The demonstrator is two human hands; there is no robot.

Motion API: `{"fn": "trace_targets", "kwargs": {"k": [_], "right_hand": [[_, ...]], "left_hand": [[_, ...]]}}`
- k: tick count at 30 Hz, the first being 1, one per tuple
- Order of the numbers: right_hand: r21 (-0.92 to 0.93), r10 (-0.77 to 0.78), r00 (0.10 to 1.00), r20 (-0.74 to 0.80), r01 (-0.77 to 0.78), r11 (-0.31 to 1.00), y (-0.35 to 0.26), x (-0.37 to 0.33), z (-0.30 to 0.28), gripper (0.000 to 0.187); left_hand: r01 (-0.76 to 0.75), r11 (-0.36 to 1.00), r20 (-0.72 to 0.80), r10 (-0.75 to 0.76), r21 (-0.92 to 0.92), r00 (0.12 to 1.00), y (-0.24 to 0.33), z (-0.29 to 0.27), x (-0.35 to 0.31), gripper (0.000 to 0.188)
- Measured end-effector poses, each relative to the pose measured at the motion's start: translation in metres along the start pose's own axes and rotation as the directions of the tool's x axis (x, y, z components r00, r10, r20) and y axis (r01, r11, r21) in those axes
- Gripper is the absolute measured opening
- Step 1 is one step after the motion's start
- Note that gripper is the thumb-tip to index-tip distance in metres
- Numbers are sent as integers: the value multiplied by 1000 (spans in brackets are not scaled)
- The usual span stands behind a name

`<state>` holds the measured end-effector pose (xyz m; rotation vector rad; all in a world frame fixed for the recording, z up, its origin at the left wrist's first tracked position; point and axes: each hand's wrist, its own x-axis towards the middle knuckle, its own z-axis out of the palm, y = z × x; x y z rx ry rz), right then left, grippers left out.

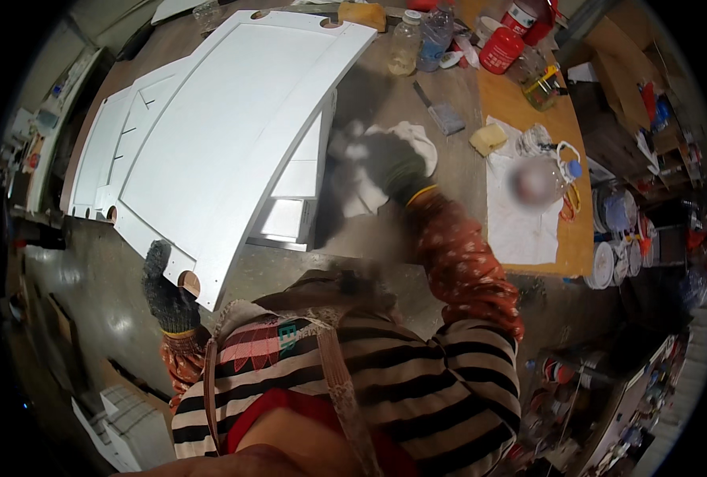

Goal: The person wipes white wooden cabinet doors with a cloth, lifting and turning them over on a workbench.

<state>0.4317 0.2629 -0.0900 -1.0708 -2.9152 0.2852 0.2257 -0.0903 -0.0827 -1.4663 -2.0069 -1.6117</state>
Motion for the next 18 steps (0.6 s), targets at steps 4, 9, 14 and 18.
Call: {"fn": "trace_targets", "kwargs": {"k": [4,9,14,18], "right_hand": [[119,5,837,-547,71,990,37,-29,-60,35],[-291,122,793,-596,-355,889,68,-39,-68,36],[-454,-145,950,-277,4,891,19,-22,28,25],[-78,-269,903,-335,259,963,21,-42,75,15]], "left_hand": [[-13,1000,89,12,13,996,-9,-8,-3,52],[-112,977,189,78,181,979,-10,-17,1,54],[-119,993,126,114,26,985,-23,-8,-2,55],[-126,990,156,115,66,981,-23,-12,3,55]]}}
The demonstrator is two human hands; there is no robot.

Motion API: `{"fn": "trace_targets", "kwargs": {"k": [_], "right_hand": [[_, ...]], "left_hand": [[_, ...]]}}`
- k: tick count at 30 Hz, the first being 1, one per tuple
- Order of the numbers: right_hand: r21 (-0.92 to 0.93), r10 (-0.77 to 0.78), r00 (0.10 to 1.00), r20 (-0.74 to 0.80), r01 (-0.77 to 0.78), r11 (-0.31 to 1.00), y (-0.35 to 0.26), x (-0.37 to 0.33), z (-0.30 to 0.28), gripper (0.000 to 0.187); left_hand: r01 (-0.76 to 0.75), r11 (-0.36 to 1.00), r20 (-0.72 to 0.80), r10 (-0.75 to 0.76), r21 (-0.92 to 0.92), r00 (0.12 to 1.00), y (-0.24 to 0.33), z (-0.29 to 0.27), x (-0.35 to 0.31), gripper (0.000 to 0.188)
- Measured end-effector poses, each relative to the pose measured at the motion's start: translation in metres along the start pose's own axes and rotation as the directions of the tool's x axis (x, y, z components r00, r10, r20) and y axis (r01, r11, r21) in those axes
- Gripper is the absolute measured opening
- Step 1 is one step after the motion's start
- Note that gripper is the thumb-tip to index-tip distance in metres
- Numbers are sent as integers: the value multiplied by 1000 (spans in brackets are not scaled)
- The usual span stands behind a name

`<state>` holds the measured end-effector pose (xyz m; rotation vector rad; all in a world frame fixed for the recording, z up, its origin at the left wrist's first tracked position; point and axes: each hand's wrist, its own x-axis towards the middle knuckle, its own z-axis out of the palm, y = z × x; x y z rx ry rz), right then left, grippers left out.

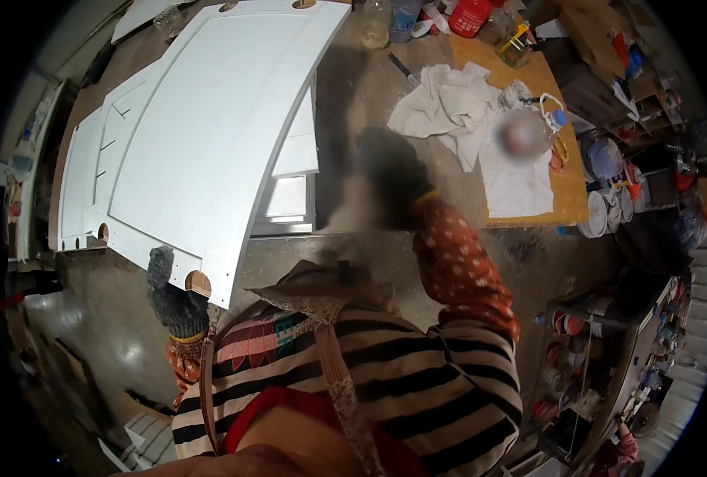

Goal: The person wipes white wooden cabinet doors with a cloth, lifting and turning them over on a workbench.

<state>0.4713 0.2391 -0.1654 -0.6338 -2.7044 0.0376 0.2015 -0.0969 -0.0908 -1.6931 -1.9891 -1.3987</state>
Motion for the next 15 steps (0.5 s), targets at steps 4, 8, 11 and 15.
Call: {"fn": "trace_targets", "kwargs": {"k": [4,8,11,15], "right_hand": [[47,5,997,82,-9,999,-58,-34,-59,29],[70,-42,990,133,33,997,-60,-78,-61,44],[105,-13,995,96,3,994,-66,-99,-55,36],[96,9,1000,-19,-8,995,-72,-92,-68,14]], "left_hand": [[-67,996,-19,68,55,998,-7,5,-8,54],[-54,998,-26,53,-40,998,3,5,-1,52],[126,987,10,-126,-94,992,-15,9,-18,53],[218,968,19,-217,-126,976,-14,16,-26,56]]}}
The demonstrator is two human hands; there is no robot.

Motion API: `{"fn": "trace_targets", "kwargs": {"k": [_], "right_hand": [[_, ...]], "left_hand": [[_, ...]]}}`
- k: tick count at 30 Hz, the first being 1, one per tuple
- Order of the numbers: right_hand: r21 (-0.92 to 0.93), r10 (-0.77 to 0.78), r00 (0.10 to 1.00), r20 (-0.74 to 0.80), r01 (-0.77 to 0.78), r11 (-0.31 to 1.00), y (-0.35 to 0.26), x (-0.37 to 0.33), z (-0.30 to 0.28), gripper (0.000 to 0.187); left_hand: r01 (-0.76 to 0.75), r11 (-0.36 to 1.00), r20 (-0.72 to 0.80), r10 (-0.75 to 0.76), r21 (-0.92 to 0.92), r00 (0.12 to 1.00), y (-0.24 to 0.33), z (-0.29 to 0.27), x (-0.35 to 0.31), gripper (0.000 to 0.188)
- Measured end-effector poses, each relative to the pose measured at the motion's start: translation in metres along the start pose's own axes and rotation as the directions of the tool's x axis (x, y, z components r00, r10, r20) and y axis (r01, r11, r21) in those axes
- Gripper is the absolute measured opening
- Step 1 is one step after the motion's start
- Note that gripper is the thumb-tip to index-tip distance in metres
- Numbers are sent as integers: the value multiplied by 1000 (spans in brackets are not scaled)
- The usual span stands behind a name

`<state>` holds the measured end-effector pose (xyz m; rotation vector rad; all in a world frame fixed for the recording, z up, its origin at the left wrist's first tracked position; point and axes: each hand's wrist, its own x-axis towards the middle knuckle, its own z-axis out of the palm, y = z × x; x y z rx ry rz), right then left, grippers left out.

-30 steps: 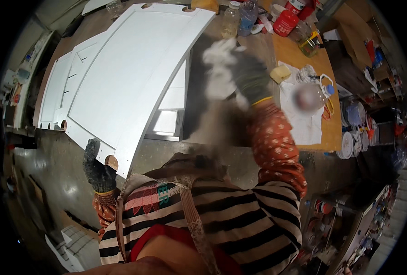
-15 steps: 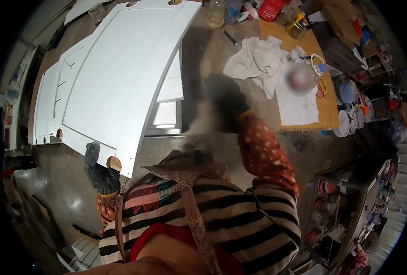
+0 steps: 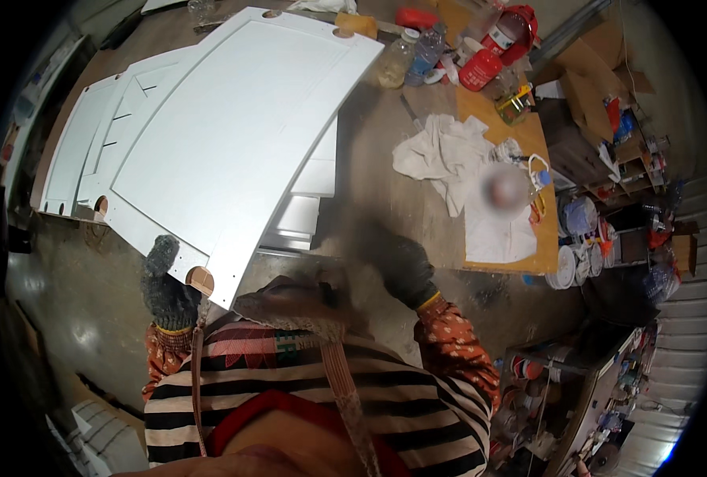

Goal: The person wipes white wooden cabinet doors with a cloth, lifting and turning them over on a workbench.

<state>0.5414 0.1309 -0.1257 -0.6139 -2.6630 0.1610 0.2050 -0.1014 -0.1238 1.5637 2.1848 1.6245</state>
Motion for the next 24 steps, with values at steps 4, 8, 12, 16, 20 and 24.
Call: {"fn": "trace_targets", "kwargs": {"k": [4,8,12,16,20,24], "right_hand": [[-252,-40,985,-169,-4,968,6,43,-55,27],[-125,37,979,-199,-63,990,5,123,-101,36],[-271,171,984,41,-154,950,16,208,-108,38],[-405,-14,998,62,38,913,62,260,-96,39],[-299,56,988,143,-11,954,78,280,-91,39],[-250,79,974,211,-24,968,66,270,-87,41]], "left_hand": [[-182,983,67,180,29,981,7,-5,0,61],[-278,959,124,270,48,955,5,3,-8,56],[-208,970,89,198,125,976,6,3,-12,54],[-294,950,47,290,106,956,29,7,5,49],[-282,957,-3,283,67,959,36,9,4,44],[-193,981,-44,194,13,980,27,12,-7,59]]}}
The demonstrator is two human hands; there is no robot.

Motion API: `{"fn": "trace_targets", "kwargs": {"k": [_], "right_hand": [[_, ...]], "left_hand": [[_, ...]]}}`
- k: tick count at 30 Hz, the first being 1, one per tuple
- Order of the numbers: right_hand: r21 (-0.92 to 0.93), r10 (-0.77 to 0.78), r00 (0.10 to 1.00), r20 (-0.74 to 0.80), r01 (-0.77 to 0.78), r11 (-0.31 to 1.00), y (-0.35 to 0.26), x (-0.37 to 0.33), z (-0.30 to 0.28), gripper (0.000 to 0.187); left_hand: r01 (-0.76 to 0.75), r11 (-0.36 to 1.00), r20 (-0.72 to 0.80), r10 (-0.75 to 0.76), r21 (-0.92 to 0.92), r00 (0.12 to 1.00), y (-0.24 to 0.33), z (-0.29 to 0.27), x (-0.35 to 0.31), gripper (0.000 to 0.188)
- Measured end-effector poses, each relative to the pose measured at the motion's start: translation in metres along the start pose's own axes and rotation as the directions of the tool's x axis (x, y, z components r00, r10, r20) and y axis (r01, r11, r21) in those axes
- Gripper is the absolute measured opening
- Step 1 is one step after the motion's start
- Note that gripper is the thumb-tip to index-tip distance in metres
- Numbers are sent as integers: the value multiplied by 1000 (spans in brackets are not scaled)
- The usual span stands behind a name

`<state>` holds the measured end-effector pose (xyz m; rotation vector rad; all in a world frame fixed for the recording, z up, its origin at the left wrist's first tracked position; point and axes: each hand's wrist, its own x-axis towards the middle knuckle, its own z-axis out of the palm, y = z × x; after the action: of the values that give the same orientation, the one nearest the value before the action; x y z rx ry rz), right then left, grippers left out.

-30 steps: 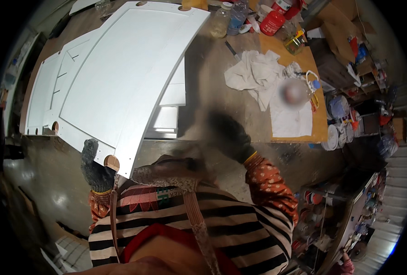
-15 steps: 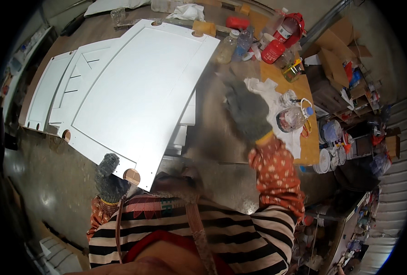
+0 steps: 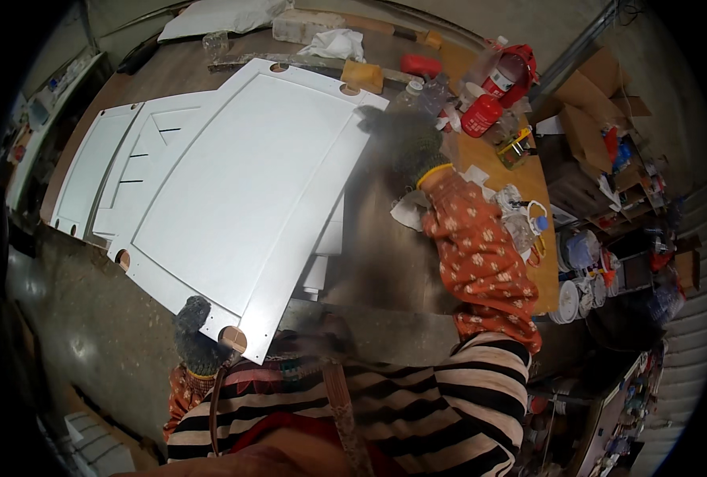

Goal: The person wipes white wooden cabinet doors with a cloth, lifting and turning them over on a workbench.

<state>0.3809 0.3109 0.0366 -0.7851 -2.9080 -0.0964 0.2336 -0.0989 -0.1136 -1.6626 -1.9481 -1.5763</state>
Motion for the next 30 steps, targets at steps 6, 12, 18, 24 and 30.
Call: {"fn": "trace_targets", "kwargs": {"k": [6,12,18,24,30], "right_hand": [[-33,-263,961,-90,261,965,12,-13,8,45],[177,-165,983,-79,177,968,-5,-9,3,37],[131,-174,978,118,158,979,-2,-13,-19,37],[-160,-451,888,-93,433,887,-14,-33,-16,37],[334,-399,908,128,339,879,-57,-63,-14,35]], "left_hand": [[111,989,-80,-118,-94,990,0,2,-13,66],[88,996,-70,-90,-22,993,-3,-1,-8,65],[-35,994,-87,45,108,995,8,3,7,64],[152,988,-115,-147,29,982,6,4,-13,63],[19,984,-77,-6,177,997,4,8,-1,65]]}}
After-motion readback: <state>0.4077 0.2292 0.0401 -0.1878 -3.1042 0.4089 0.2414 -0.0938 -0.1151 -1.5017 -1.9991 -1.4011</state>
